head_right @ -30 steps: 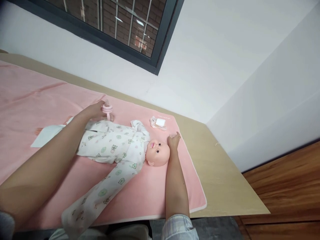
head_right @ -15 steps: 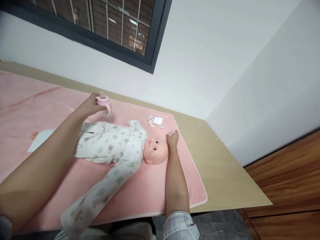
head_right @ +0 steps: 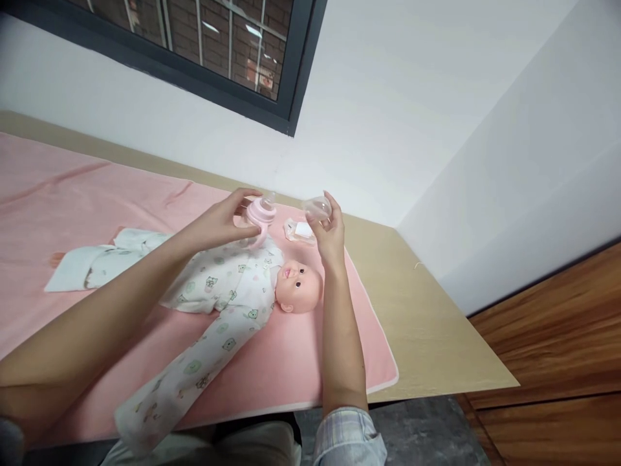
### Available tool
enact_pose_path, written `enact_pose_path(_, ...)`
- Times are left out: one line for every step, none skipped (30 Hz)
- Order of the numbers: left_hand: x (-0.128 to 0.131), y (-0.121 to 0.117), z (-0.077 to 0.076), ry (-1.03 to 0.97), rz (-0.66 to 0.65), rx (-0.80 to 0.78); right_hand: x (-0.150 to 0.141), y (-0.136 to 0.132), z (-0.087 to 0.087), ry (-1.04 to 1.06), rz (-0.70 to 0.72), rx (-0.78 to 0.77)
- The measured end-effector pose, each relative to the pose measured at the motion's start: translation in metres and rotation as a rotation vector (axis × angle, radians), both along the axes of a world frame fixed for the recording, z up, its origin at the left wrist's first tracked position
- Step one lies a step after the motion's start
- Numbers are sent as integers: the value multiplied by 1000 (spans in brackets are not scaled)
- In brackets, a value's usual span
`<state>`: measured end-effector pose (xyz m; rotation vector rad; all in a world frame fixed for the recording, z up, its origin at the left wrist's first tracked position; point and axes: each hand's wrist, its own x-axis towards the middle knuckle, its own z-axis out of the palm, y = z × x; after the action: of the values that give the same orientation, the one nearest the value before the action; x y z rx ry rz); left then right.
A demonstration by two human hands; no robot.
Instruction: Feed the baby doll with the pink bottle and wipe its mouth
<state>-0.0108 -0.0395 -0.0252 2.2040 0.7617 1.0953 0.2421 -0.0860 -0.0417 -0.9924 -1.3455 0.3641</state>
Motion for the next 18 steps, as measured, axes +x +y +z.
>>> enact_pose_path(2, -7, 1, 30, -13, 21, -12, -7, 6, -15, 22, 24)
enact_pose_path(4, -13, 2, 55, -22, 37, -22, -13, 10, -29, 39, 31)
enact_pose_path(5, -18, 3, 74, -31, 47, -31, -17, 11, -44, 51, 32)
enact_pose_path(6, -22, 4, 88, -41, 55, -38, -20, 12, -61, 57, 28)
enact_pose_path(7, -25, 5, 98, -49, 61, -43, -21, 11, -77, 62, 21)
enact_pose_path(8, -26, 5, 103, -55, 67, -48, -21, 9, -93, 68, 14)
enact_pose_path(8, -27, 5, 105, -56, 75, -51, -21, 8, -110, 78, 7)
enact_pose_path(9, -28, 5, 105, -54, 83, -54, -21, 6, -126, 91, -1)
enact_pose_path(9, -28, 4, 104, -51, 89, -56, -21, 5, -139, 107, -10)
enact_pose_path(9, -28, 4, 104, -47, 93, -58, -21, 4, -149, 123, -20)
enact_pose_path(9, -28, 4, 104, -41, 93, -60, -22, 4, -154, 138, -32)
enact_pose_path(9, -28, 4, 104, -33, 92, -62, -23, 3, -154, 152, -45)
enact_pose_path(9, -27, 4, 103, -22, 92, -64, -24, 3, -148, 169, -59)
enact_pose_path(9, -27, 5, 102, -8, 98, -66, -26, 3, -137, 189, -73)
enact_pose_path(10, -28, 5, 101, 10, 109, -68, -27, 3, -125, 211, -88)
enact_pose_path(10, -28, 5, 101, 31, 125, -70, -28, 3, -113, 229, -100)
enact_pose_path(11, -28, 5, 104, 52, 141, -72, -29, 3, -103, 239, -107)
enact_pose_path(11, -28, 4, 111, 71, 156, -73, -30, 2, -95, 240, -109)
